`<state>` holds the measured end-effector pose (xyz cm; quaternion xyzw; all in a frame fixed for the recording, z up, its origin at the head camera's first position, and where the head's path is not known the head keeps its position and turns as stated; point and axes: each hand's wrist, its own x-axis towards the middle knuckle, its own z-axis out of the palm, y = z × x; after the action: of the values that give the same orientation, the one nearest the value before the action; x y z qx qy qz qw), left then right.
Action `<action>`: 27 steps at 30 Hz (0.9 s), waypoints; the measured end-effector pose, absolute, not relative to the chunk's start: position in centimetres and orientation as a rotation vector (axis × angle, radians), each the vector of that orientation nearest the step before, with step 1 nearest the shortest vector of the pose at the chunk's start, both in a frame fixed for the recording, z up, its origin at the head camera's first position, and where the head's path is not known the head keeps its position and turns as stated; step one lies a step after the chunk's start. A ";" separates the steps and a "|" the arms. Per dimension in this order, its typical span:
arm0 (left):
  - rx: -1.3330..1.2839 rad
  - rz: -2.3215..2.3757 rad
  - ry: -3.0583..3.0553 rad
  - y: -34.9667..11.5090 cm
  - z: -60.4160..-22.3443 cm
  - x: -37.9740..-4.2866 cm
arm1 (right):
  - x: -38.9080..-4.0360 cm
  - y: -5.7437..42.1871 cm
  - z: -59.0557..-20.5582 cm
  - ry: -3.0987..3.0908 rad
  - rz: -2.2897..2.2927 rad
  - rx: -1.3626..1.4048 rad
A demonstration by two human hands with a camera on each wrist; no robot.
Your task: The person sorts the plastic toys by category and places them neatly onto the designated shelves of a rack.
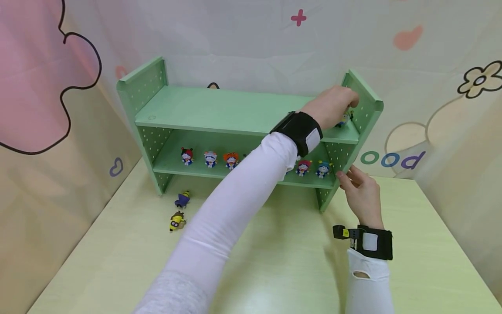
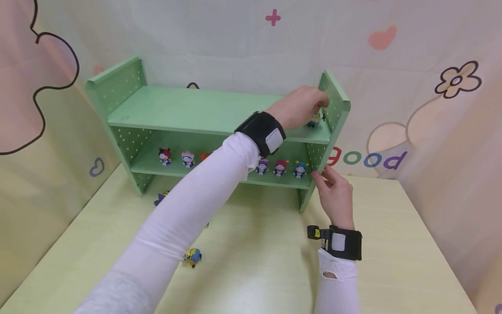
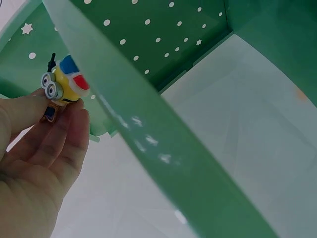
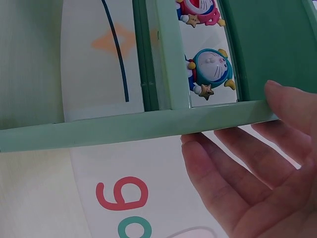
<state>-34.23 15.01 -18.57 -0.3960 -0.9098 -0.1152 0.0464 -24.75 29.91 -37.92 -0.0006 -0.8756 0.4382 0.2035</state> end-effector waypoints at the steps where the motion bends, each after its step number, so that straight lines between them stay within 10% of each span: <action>1: -1.205 -0.363 -2.780 15.0 -18.6 -34.2 | -24.7 29.9 -37.9 -2.443 1.221 0.000; 27: -1.213 -0.326 -2.757 14.8 -18.8 -34.8 | -24.9 29.8 -37.8 -2.443 1.190 -0.016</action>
<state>-34.82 14.77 -18.85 -0.3999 -0.9085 -0.1073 0.0561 -24.85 29.82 -37.83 -0.0056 -0.8789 0.4280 0.2106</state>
